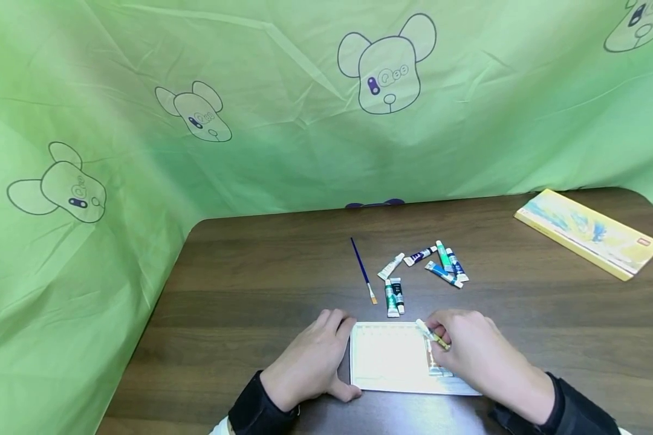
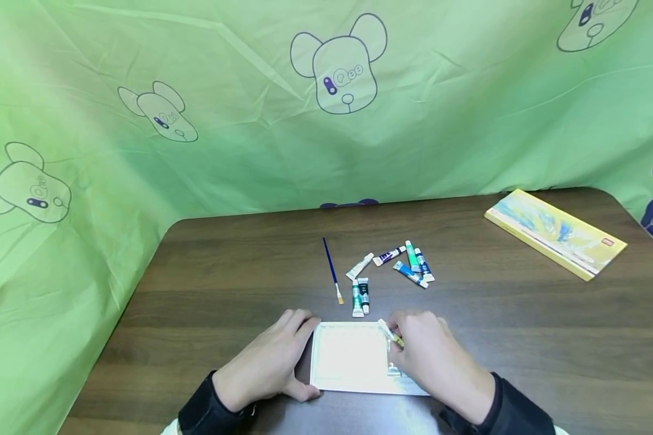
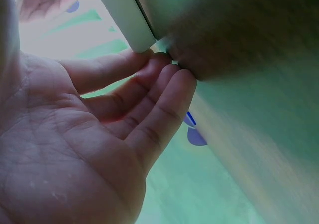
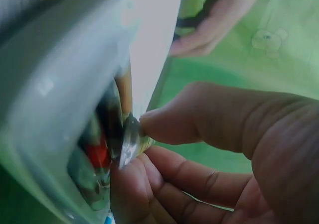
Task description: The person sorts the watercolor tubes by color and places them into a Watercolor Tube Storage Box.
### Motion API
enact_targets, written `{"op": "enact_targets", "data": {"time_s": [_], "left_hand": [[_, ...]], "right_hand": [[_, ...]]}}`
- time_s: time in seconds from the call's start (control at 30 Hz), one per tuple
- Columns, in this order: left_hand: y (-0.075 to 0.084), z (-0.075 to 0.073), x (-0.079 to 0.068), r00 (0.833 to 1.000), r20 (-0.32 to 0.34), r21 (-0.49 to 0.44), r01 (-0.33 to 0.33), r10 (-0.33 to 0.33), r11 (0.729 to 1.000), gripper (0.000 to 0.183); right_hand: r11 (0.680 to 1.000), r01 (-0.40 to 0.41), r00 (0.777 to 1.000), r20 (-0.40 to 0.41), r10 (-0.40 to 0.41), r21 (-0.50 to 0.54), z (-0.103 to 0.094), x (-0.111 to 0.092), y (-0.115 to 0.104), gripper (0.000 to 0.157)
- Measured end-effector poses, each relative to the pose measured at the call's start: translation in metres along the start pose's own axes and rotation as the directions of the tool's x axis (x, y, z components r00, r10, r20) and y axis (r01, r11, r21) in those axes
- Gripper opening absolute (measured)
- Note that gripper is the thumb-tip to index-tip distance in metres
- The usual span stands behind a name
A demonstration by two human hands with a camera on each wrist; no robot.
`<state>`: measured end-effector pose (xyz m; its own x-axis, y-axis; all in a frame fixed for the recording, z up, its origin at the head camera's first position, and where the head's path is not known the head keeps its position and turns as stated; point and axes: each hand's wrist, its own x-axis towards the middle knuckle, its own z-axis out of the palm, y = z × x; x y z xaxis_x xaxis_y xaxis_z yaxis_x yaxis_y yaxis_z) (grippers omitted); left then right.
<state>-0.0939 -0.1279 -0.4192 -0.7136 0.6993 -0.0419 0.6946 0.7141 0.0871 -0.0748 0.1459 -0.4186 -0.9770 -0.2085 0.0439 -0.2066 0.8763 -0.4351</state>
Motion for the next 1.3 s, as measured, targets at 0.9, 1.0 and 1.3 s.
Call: {"op": "enact_targets", "data": {"time_s": [0.9,1.0,1.3], "left_hand": [[0.001,-0.003,0.001,1.0,0.028,-0.011,0.014,-0.014,1.0,0.099],[0.001,-0.003,0.001,1.0,0.026,-0.008,0.012,-0.012,1.0,0.099],[0.001,-0.003,0.001,1.0,0.025,-0.004,0.011,-0.01,1.0,0.1]], "right_hand": [[0.991,0.055,0.996,0.077,-0.046,-0.124,0.02,-0.023,-0.022,0.022],[0.987,0.079,0.993,0.094,-0.066,-0.14,0.02,-0.025,-0.022,0.022],[0.983,0.111,0.993,0.056,-0.103,-0.149,0.022,-0.026,-0.019,0.021]]}}
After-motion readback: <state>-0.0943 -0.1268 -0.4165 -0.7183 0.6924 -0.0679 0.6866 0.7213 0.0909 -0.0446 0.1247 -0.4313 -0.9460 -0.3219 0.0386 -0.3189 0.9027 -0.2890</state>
